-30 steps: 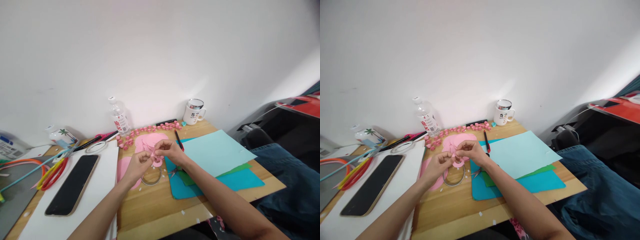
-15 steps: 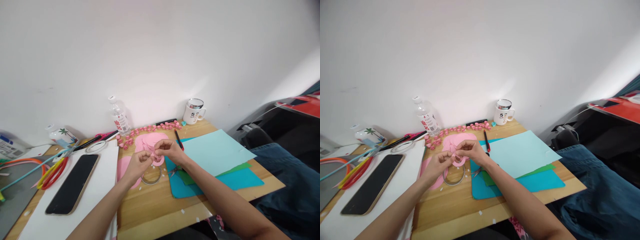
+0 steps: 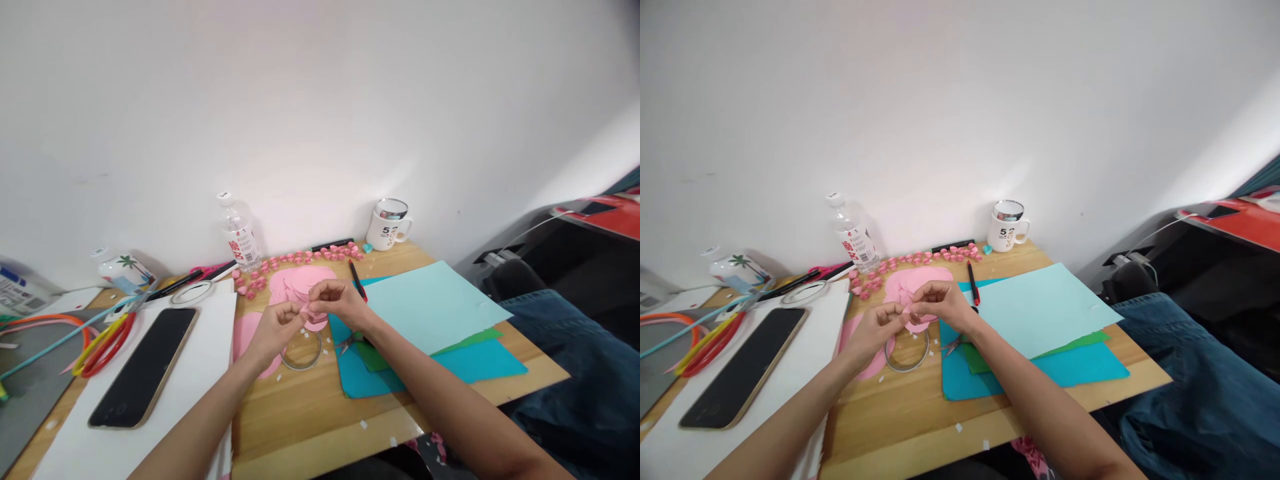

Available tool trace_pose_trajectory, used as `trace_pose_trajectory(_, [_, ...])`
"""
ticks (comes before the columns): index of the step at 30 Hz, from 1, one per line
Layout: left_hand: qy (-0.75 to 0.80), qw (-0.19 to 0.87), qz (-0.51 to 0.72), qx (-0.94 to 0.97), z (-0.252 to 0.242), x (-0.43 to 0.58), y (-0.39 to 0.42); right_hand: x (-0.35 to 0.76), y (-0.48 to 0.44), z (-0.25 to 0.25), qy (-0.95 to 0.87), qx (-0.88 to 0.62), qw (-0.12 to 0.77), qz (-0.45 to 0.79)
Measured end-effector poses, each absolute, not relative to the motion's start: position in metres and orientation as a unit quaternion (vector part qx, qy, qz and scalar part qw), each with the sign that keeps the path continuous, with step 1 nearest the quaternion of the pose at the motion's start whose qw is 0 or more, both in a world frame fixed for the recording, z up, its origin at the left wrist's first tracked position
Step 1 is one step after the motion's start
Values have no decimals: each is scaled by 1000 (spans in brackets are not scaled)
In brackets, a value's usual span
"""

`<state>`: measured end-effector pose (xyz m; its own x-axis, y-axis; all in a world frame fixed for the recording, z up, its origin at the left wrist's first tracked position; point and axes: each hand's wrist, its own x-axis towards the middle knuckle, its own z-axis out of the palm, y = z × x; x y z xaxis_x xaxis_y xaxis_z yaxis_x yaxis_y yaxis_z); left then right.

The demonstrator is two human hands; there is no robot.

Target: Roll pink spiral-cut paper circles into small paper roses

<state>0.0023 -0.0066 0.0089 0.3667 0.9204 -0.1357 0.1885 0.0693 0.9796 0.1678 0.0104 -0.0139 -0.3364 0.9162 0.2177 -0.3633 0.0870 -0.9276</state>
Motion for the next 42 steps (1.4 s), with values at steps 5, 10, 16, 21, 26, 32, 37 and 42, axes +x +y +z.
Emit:
trace_pose_trajectory(5, [452,567,335,602,12,3,-8,168,9,-11,-539,-279,504,614])
trace_pose_trajectory(10, [453,561,342,603,13,4,-7,169,9,-11,-548,-283,499,609])
trace_pose_trajectory(16, [452,557,328,615,16,5,-7,167,11,-18,-524,-303,501,618])
trace_pose_trajectory(21, [454,561,335,606,13,3,-6,168,11,-17,-533,-287,496,623])
trace_pose_trajectory(26, [444,551,354,612,10,1,-4,170,10,-8,-549,-280,480,624])
trace_pose_trajectory(32, [444,542,347,624,7,0,-2,169,11,-11,-534,-286,499,620])
trace_pose_trajectory(37, [430,561,338,622,13,1,-2,167,12,-14,-554,-284,494,606])
trace_pose_trajectory(42, [451,529,335,636,16,0,-3,168,10,-12,-591,-315,497,551])
